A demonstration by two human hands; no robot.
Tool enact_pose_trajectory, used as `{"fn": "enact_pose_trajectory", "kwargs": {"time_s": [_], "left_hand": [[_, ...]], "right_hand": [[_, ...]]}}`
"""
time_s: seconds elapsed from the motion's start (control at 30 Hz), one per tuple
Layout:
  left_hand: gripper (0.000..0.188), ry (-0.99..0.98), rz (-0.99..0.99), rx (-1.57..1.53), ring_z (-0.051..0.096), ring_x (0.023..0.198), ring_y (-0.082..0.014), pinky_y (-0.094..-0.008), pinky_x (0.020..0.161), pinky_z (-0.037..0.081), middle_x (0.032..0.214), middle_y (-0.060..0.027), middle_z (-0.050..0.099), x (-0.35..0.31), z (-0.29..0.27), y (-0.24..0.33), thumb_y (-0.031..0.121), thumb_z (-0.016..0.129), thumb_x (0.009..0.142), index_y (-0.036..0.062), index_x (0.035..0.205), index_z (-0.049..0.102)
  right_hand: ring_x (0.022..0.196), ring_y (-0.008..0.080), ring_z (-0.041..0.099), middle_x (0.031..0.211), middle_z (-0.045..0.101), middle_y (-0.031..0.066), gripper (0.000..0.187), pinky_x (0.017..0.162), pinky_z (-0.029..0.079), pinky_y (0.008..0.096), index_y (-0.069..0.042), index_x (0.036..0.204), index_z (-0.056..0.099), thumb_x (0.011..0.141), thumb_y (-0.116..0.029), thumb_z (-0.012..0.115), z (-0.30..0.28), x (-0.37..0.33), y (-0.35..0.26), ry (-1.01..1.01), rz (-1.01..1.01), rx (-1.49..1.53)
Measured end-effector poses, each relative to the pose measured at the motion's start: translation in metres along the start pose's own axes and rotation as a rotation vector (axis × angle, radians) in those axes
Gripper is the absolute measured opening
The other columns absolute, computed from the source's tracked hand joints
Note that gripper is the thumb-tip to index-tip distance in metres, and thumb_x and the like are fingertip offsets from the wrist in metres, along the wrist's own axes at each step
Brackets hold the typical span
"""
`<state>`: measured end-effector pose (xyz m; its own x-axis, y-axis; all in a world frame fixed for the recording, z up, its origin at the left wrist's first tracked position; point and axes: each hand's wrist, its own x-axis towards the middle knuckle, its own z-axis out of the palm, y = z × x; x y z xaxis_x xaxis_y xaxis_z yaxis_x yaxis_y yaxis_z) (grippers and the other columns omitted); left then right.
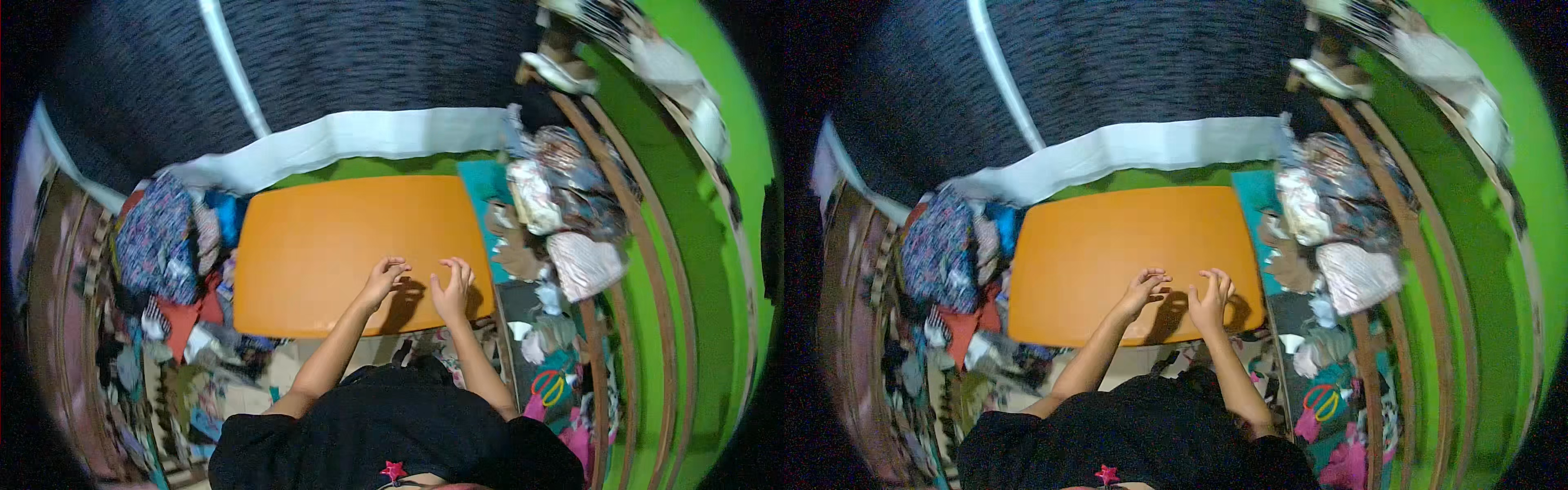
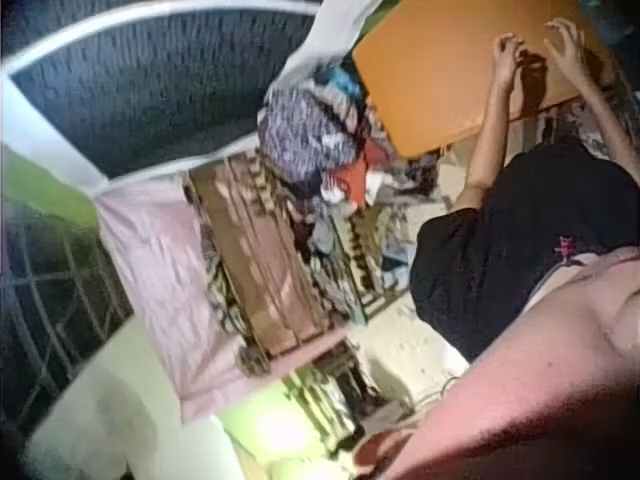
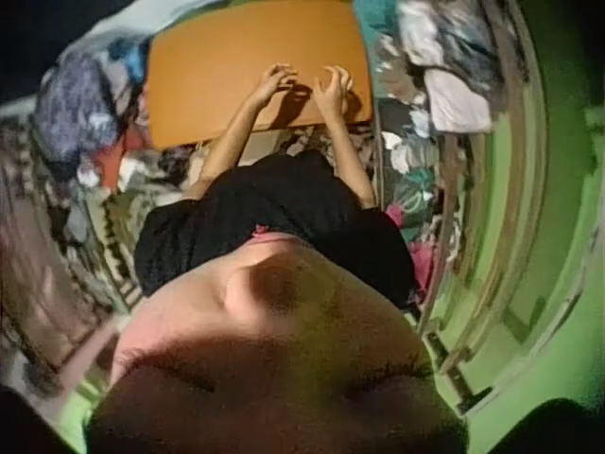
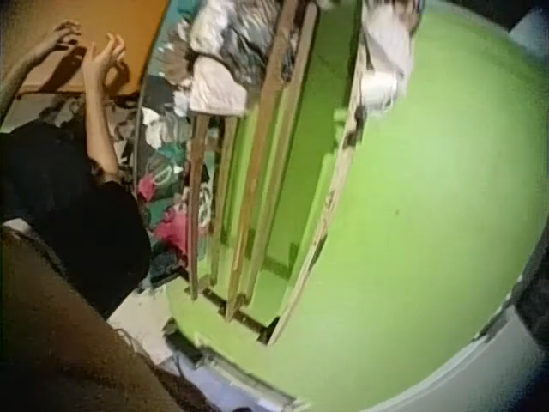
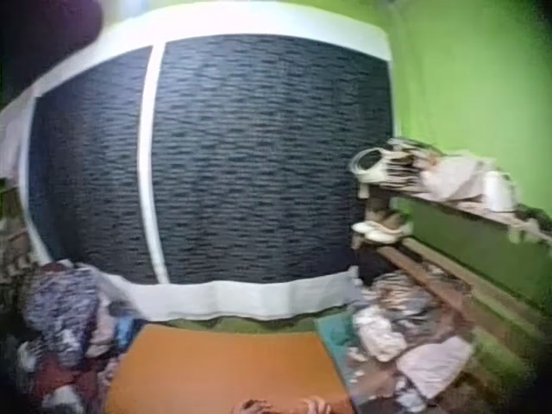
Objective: Fold two pieces of patterned fabric on a table and place them on a shelf.
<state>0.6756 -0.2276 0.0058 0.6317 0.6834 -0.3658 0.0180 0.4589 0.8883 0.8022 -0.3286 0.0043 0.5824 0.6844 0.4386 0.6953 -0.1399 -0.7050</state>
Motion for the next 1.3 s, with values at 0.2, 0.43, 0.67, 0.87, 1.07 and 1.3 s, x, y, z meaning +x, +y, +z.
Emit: {"fn": "enact_pose_trajectory", "kwargs": {"time_s": [0.2,0.43,0.67,0.87,1.07,1.3], "left_hand": [[0.027,0.389,0.147,-0.099,0.056,0.082,-0.0152,-0.0251,0.066,0.043,0.097,-0.0068,0.054,-0.109,-0.147,0.006,0.021,0.049,0.082,0.0060,0.104,0.043],[0.027,0.695,0.216,-0.163,0.056,0.075,-0.0117,-0.0229,0.061,0.041,0.094,-0.0046,0.056,-0.212,-0.246,-0.005,0.024,0.049,0.081,0.0062,0.101,0.046],[0.024,0.760,0.173,-0.233,0.054,0.069,-0.0086,-0.0183,0.051,0.040,0.092,-0.0048,0.056,-0.236,-0.299,-0.019,0.020,0.047,0.082,0.0061,0.101,0.044],[0.029,0.638,0.011,0.148,0.050,0.064,-0.0057,-0.0196,0.050,0.037,0.080,-0.0002,0.054,-0.226,-0.356,-0.018,0.028,0.048,0.081,0.0066,0.101,0.047],[0.027,0.800,0.030,-0.039,0.049,0.061,-0.0079,-0.0214,0.047,0.036,0.072,0.0001,0.051,-0.224,-0.424,0.000,0.033,0.049,0.079,0.0084,0.088,0.054],[0.022,1.184,0.382,0.121,0.049,0.067,-0.0099,-0.0240,0.058,0.041,0.078,-0.0025,0.054,-0.214,-0.557,0.037,0.020,0.055,0.077,0.0037,0.092,0.054]], "right_hand": [[0.098,0.0309,0.037,0.099,0.044,0.0142,0.028,0.086,0.029,0.0391,-0.006,0.094,0.049,0.068,-0.012,0.059,0.105,-0.057,-0.103,-0.376,-0.212,0.246],[0.099,0.0284,0.039,0.100,0.048,0.0123,0.028,0.088,0.029,0.0372,-0.006,0.095,0.051,0.070,-0.015,0.057,0.183,-0.124,-0.205,-0.774,-0.414,0.452],[0.087,0.0244,0.052,0.095,0.053,0.0131,0.027,0.078,0.041,0.0335,-0.002,0.097,0.050,0.072,-0.011,0.057,0.241,-0.138,-0.235,-1.181,-0.416,0.536],[0.080,0.0167,0.054,0.089,0.056,0.0096,0.025,0.072,0.044,0.0289,0.001,0.097,0.050,0.076,-0.012,0.055,0.278,-0.113,-0.276,-1.420,-0.289,0.632],[0.072,0.0178,0.056,0.082,0.055,0.0106,0.024,0.065,0.045,0.0277,0.001,0.096,0.051,0.076,-0.012,0.055,0.336,-0.091,-0.279,-1.465,-0.316,0.521],[0.074,0.0156,0.055,0.083,0.054,0.0095,0.027,0.066,0.045,0.0268,0.001,0.099,0.050,0.076,-0.012,0.056,0.378,-0.079,-0.293,-1.530,-0.173,0.462]]}}
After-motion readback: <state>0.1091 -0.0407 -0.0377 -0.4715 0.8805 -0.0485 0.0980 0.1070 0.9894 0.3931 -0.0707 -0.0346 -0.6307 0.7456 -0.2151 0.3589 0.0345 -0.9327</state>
